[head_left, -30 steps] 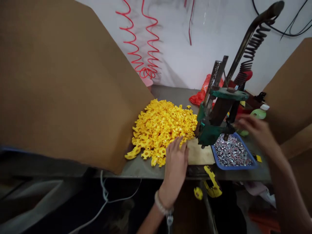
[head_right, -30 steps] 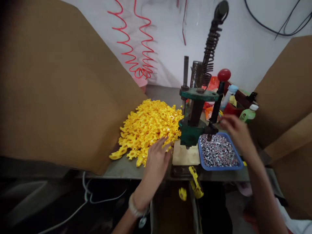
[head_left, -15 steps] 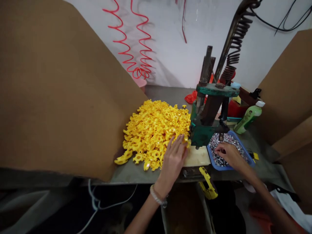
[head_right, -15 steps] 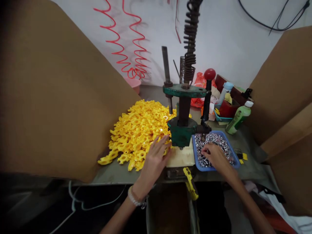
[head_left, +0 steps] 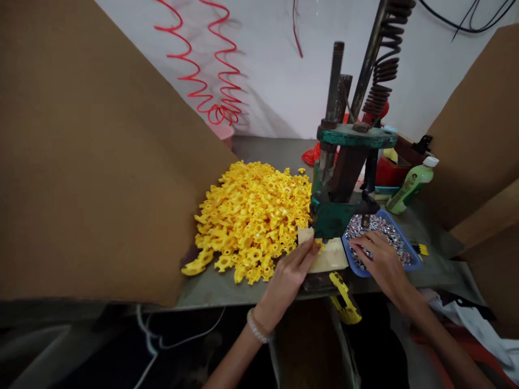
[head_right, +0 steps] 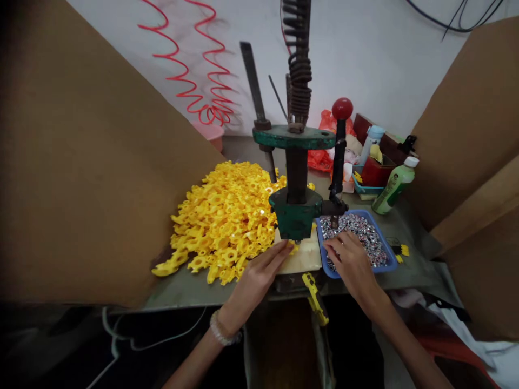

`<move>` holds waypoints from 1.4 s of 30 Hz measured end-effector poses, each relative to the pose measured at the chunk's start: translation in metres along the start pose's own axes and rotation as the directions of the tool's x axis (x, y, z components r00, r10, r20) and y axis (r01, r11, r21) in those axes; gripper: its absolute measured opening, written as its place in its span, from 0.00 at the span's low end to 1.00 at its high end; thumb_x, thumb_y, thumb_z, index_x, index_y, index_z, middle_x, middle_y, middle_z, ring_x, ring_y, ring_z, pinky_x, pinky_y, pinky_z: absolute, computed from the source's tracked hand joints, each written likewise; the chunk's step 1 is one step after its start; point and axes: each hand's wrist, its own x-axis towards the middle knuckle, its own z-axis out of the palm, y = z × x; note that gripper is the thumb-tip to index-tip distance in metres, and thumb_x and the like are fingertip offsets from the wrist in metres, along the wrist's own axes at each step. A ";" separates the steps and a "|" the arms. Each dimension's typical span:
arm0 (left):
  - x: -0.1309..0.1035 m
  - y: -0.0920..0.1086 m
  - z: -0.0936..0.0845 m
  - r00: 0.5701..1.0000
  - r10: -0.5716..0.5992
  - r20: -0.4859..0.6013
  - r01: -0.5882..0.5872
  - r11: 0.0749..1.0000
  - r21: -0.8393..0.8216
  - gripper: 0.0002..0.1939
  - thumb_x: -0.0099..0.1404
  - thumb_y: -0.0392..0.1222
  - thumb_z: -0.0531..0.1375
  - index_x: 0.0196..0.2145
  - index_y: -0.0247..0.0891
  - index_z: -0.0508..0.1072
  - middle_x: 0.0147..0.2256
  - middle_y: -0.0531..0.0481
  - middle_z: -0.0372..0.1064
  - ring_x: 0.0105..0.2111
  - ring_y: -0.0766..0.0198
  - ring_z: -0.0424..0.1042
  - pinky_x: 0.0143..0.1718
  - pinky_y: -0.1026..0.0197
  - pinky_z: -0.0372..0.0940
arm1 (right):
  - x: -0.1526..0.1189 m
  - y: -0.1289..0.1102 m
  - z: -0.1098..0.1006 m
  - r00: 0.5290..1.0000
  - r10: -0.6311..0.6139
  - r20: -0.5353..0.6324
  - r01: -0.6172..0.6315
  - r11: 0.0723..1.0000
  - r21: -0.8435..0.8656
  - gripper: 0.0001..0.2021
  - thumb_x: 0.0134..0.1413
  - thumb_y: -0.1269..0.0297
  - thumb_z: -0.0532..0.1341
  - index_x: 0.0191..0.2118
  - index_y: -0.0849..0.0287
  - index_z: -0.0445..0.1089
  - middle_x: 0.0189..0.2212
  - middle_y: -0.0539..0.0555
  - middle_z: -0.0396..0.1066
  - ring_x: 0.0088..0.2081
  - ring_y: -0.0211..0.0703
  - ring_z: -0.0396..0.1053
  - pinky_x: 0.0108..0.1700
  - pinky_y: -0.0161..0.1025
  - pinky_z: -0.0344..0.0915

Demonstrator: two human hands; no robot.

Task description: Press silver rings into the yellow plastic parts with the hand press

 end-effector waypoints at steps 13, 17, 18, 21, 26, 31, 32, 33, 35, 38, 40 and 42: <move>0.021 0.009 0.019 0.910 -0.415 -0.007 0.389 0.858 -0.336 0.11 0.63 0.41 0.61 0.43 0.39 0.70 0.44 0.47 0.73 0.53 0.54 0.67 0.54 0.48 0.65 | 0.008 -0.034 0.016 0.936 -0.352 -0.031 0.350 0.936 -0.041 0.10 0.60 0.73 0.54 0.44 0.63 0.71 0.35 0.56 0.67 0.38 0.41 0.63 0.40 0.39 0.64; 0.023 0.011 0.019 0.915 -0.404 -0.025 0.380 0.880 -0.285 0.20 0.60 0.40 0.63 0.50 0.39 0.66 0.43 0.47 0.73 0.52 0.55 0.67 0.57 0.46 0.61 | 0.010 -0.033 0.019 0.938 -0.346 -0.002 0.345 0.937 -0.052 0.11 0.60 0.73 0.54 0.44 0.62 0.70 0.35 0.57 0.68 0.39 0.42 0.63 0.42 0.40 0.65; 0.024 0.011 0.018 0.923 -0.383 -0.029 0.360 0.889 -0.282 0.18 0.61 0.40 0.62 0.49 0.40 0.66 0.43 0.47 0.73 0.51 0.56 0.68 0.58 0.46 0.58 | 0.010 -0.032 0.020 0.939 -0.344 0.001 0.343 0.938 -0.052 0.10 0.60 0.73 0.54 0.44 0.62 0.70 0.36 0.56 0.68 0.39 0.42 0.64 0.43 0.40 0.65; 0.027 0.013 0.015 0.939 -0.340 -0.048 0.316 0.909 -0.271 0.12 0.61 0.40 0.62 0.44 0.40 0.71 0.44 0.48 0.73 0.49 0.56 0.70 0.61 0.42 0.52 | 0.009 -0.028 0.023 0.944 -0.329 -0.009 0.329 0.943 -0.045 0.10 0.59 0.73 0.54 0.44 0.61 0.70 0.36 0.56 0.68 0.40 0.41 0.64 0.43 0.41 0.65; 0.031 0.014 0.014 0.938 -0.334 -0.091 0.299 0.914 -0.273 0.11 0.57 0.36 0.64 0.40 0.39 0.72 0.46 0.46 0.71 0.54 0.54 0.66 0.60 0.43 0.55 | 0.011 -0.027 0.019 0.945 -0.327 0.024 0.328 0.944 -0.041 0.12 0.59 0.75 0.53 0.45 0.60 0.70 0.38 0.55 0.68 0.41 0.41 0.64 0.44 0.39 0.65; 0.033 0.020 0.015 0.949 -0.311 -0.047 0.286 0.916 -0.280 0.12 0.56 0.31 0.61 0.40 0.36 0.69 0.41 0.46 0.72 0.49 0.56 0.69 0.62 0.46 0.54 | 0.014 -0.037 0.006 0.913 -0.402 0.070 0.408 0.898 -0.165 0.14 0.59 0.76 0.51 0.45 0.61 0.71 0.34 0.57 0.66 0.37 0.42 0.62 0.39 0.39 0.63; 0.033 0.021 0.015 0.949 -0.314 -0.035 0.294 0.916 -0.273 0.13 0.55 0.31 0.61 0.40 0.35 0.69 0.40 0.46 0.72 0.47 0.56 0.70 0.61 0.46 0.56 | 0.013 -0.039 0.005 0.909 -0.410 0.078 0.418 0.890 -0.184 0.14 0.59 0.75 0.52 0.44 0.62 0.72 0.33 0.57 0.66 0.37 0.43 0.62 0.39 0.40 0.63; 0.033 0.022 0.015 0.947 -0.321 -0.030 0.302 0.916 -0.264 0.12 0.55 0.31 0.61 0.39 0.35 0.70 0.38 0.46 0.72 0.45 0.56 0.70 0.59 0.46 0.58 | 0.013 -0.040 0.004 0.908 -0.412 0.077 0.419 0.886 -0.197 0.13 0.59 0.75 0.52 0.44 0.63 0.72 0.33 0.57 0.66 0.37 0.43 0.62 0.38 0.40 0.63; 0.033 0.024 0.014 0.939 -0.342 -0.047 0.321 0.914 -0.248 0.12 0.55 0.32 0.62 0.38 0.34 0.71 0.37 0.45 0.71 0.43 0.55 0.70 0.56 0.46 0.62 | 0.011 -0.039 0.004 0.917 -0.392 0.071 0.398 0.897 -0.190 0.14 0.59 0.76 0.51 0.45 0.63 0.71 0.34 0.57 0.66 0.37 0.43 0.62 0.39 0.40 0.64; 0.032 0.022 0.014 0.933 -0.350 -0.086 0.319 0.913 -0.253 0.12 0.56 0.35 0.62 0.40 0.35 0.72 0.37 0.46 0.71 0.42 0.55 0.70 0.55 0.45 0.62 | 0.009 -0.034 0.007 0.940 -0.335 0.064 0.341 0.932 -0.124 0.16 0.59 0.77 0.51 0.47 0.59 0.70 0.36 0.56 0.66 0.39 0.41 0.63 0.40 0.38 0.65; 0.030 0.018 0.014 0.937 -0.338 -0.091 0.304 0.914 -0.267 0.12 0.57 0.37 0.63 0.41 0.37 0.73 0.38 0.46 0.72 0.44 0.55 0.70 0.57 0.43 0.59 | 0.009 -0.031 0.011 0.946 -0.317 0.065 0.322 0.942 -0.092 0.17 0.59 0.77 0.50 0.50 0.57 0.68 0.36 0.55 0.66 0.39 0.41 0.64 0.40 0.38 0.66; 0.027 0.013 0.016 0.943 -0.321 -0.082 0.286 0.914 -0.288 0.12 0.58 0.37 0.63 0.42 0.38 0.73 0.42 0.45 0.72 0.50 0.54 0.68 0.60 0.41 0.56 | 0.008 -0.031 0.013 0.945 -0.321 0.063 0.325 0.942 -0.085 0.19 0.59 0.79 0.49 0.52 0.56 0.67 0.36 0.55 0.66 0.39 0.40 0.65 0.40 0.37 0.66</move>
